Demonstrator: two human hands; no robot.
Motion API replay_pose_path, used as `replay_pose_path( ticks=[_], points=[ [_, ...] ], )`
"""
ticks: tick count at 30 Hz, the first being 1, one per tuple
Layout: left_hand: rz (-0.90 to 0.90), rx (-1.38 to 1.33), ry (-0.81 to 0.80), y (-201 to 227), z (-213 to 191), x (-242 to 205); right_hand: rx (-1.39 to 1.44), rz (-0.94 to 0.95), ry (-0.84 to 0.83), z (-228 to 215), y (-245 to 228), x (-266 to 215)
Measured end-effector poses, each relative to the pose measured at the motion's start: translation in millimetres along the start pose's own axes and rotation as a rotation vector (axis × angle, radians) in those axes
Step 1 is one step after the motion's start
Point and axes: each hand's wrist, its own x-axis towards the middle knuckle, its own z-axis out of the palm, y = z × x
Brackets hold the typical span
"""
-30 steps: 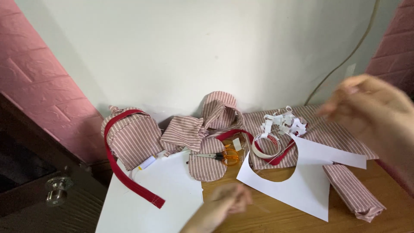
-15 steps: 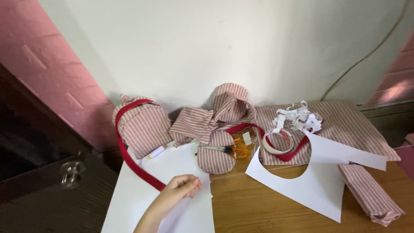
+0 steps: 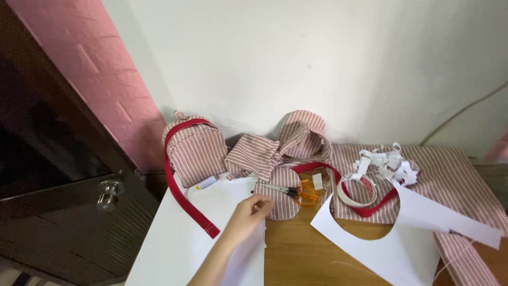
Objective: The person is preparing fabric components for a small bag by organizing the pieces, cutting thread with scissors, and threading a needle for hand-sewing.
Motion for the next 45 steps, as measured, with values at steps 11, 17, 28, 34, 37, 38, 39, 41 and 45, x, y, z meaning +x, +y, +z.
replay_pose_path(
  ticks=[11, 17, 28, 34, 37, 38, 39, 41, 45],
  points=[
    [-0.063, 0.341, 0.398, -44, 5, 68, -0.307, -0.528, -0.377, 155, 230, -28],
    [-0.024, 0.379, 0.340, -34, -10, 77, -0.315, -0.485, -0.418, 161, 250, -29],
    [-0.119, 0.265, 0.243, -33, -48, 74, -0.307, -0.377, -0.461, 163, 240, -27],
    [-0.117, 0.300, 0.412, -46, -56, 64, -0.209, 0.019, -0.423, 157, 217, -15],
    [-0.209, 0.285, 0.333, -42, -47, 56, -0.223, 0.245, -0.590, 161, 210, -12],
    [-0.294, 0.186, 0.322, -38, -45, 56, -0.314, 0.232, -0.687, 162, 212, -13],
    [-0.379, 0.087, 0.310, -35, -42, 55, -0.407, 0.219, -0.782, 164, 214, -15],
    [-0.424, 0.092, 0.259, -23, -41, 52, -0.409, 0.085, -0.790, 169, 233, -18],
    [-0.471, 0.015, 0.095, -13, -39, 56, -0.524, 0.022, -0.857, 176, 254, -19]
  ],
)
